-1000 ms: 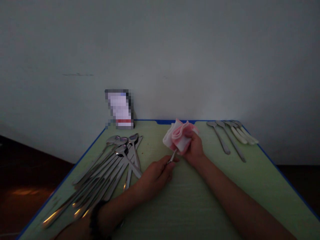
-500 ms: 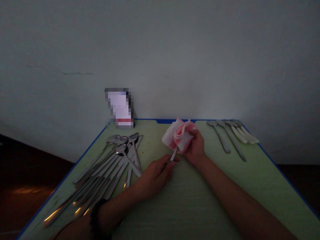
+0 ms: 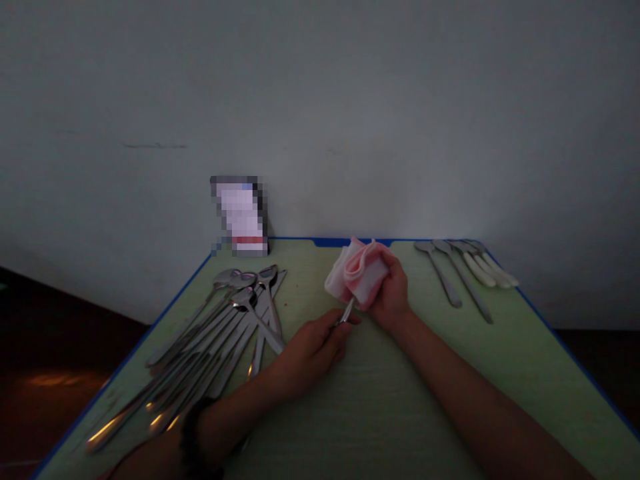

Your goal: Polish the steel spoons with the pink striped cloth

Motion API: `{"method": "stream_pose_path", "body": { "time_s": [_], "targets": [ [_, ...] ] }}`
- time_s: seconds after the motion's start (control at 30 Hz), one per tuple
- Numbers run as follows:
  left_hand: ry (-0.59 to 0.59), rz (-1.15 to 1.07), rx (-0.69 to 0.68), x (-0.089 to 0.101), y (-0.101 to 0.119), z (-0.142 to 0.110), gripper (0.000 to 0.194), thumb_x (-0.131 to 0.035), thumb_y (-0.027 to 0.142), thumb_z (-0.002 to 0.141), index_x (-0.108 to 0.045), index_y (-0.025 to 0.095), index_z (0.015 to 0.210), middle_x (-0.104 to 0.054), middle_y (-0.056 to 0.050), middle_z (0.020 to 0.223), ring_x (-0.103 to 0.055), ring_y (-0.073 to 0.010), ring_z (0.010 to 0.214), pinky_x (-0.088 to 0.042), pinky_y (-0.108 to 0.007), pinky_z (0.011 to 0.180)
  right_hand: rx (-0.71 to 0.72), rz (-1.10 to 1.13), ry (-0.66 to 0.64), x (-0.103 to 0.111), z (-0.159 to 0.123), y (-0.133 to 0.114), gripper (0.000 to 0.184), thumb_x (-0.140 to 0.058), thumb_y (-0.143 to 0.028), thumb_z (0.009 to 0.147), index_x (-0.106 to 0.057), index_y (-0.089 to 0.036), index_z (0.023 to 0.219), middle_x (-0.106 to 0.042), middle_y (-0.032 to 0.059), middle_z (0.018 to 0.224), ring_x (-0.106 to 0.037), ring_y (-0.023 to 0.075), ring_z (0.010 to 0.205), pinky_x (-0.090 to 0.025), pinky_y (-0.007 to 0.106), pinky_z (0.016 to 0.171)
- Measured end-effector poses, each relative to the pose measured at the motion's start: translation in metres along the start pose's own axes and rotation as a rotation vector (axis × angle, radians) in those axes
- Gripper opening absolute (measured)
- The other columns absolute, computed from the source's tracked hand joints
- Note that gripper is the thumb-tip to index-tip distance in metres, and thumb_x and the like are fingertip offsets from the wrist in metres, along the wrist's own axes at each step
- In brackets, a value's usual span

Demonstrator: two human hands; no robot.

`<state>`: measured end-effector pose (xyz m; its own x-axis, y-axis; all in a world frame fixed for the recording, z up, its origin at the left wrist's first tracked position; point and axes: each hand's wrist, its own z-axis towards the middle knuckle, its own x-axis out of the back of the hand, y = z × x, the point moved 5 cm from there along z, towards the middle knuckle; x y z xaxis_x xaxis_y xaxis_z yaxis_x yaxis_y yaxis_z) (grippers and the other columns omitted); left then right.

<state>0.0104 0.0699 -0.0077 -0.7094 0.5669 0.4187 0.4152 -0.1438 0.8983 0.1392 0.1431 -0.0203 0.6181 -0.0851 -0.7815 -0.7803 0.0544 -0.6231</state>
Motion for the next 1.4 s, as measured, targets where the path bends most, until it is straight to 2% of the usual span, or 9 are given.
{"method": "stream_pose_path", "body": {
  "time_s": [0.1,0.27,0.43,0.63,0.77,1.0,1.23,1.4],
  "targets": [
    [0.003,0.01,-0.006,0.0,0.0,0.0,0.031,-0.037,0.033,0.093,-0.053,0.017,0.114,-0.045,0.005,0.06,-0.042,-0.0101,0.05,-0.033,-0.02,0.047,-0.007,-0.012,-0.006,-0.002,-0.001,-0.001,0.031,-0.048,-0.039,0.076,-0.062,-0.019,0.094,-0.068,0.0038,0.092,-0.061,0.0177,0.08,-0.049,0.031,0.076],
    [-0.003,0.005,-0.006,0.0,0.0,0.0,0.03,-0.037,0.033,0.093,-0.053,0.016,0.112,-0.045,0.005,0.06,-0.044,-0.0103,0.052,-0.035,-0.02,0.049,0.01,-0.016,0.053,0.002,-0.002,-0.001,0.016,-0.054,-0.035,0.074,-0.061,-0.022,0.082,-0.065,-0.0028,0.074,-0.058,0.0143,0.066,-0.048,0.027,0.067],
    [-0.004,-0.002,-0.014,-0.002,0.001,0.0,0.028,-0.037,0.031,0.093,-0.053,0.016,0.11,-0.043,0.006,0.06,-0.041,-0.0093,0.051,-0.034,-0.019,0.048,-0.038,0.029,0.095,0.006,0.0,0.004,0.013,-0.058,-0.032,0.071,-0.061,-0.022,0.08,-0.065,-0.0031,0.072,-0.058,0.0134,0.066,-0.047,0.026,0.067],
    [-0.019,-0.006,-0.01,-0.002,-0.001,-0.001,0.026,-0.036,0.032,0.094,-0.052,0.016,0.107,-0.044,0.005,0.062,-0.042,-0.0091,0.052,-0.034,-0.019,0.048,-0.068,-0.012,0.012,-0.004,-0.004,0.003,0.013,-0.058,-0.033,0.072,-0.062,-0.021,0.075,-0.065,-0.003,0.068,-0.057,0.0133,0.062,-0.047,0.026,0.065],
    [-0.021,0.008,-0.027,-0.002,-0.001,-0.001,0.026,-0.036,0.032,0.094,-0.052,0.016,0.107,-0.044,0.005,0.061,-0.042,-0.0092,0.052,-0.035,-0.02,0.049,-0.03,-0.036,0.045,-0.005,-0.005,-0.001,0.01,-0.059,-0.031,0.071,-0.063,-0.022,0.074,-0.065,-0.004,0.067,-0.057,0.0127,0.061,-0.046,0.025,0.065],
    [-0.007,0.014,-0.032,-0.003,-0.003,-0.001,0.023,-0.036,0.032,0.094,-0.052,0.016,0.099,-0.044,0.005,0.061,-0.042,-0.0089,0.051,-0.034,-0.019,0.047,-0.23,-0.14,0.045,0.007,-0.001,0.016,0.024,-0.064,-0.038,0.069,-0.064,-0.017,0.08,-0.063,-0.001,0.066,-0.054,0.0127,0.057,-0.044,0.026,0.059],
    [-0.002,0.024,-0.03,-0.003,-0.002,-0.001,0.021,-0.036,0.033,0.094,-0.05,0.017,0.096,-0.044,0.006,0.061,-0.042,-0.0087,0.051,-0.034,-0.018,0.047,-0.15,-0.2,-0.013,0.005,-0.003,0.013,0.027,-0.07,-0.037,0.066,-0.063,-0.018,0.083,-0.065,-0.0021,0.068,-0.055,0.0117,0.058,-0.043,0.025,0.058],
    [-0.003,0.011,-0.013,-0.004,-0.004,-0.001,0.021,-0.036,0.033,0.094,-0.05,0.017,0.095,-0.044,0.006,0.06,-0.042,-0.009,0.051,-0.034,-0.019,0.047,-0.144,-0.232,-0.019,0.003,-0.006,0.01,0.028,-0.071,-0.039,0.065,-0.063,-0.018,0.081,-0.063,-0.0026,0.066,-0.053,0.0111,0.056,-0.042,0.024,0.056]
  ]
}}
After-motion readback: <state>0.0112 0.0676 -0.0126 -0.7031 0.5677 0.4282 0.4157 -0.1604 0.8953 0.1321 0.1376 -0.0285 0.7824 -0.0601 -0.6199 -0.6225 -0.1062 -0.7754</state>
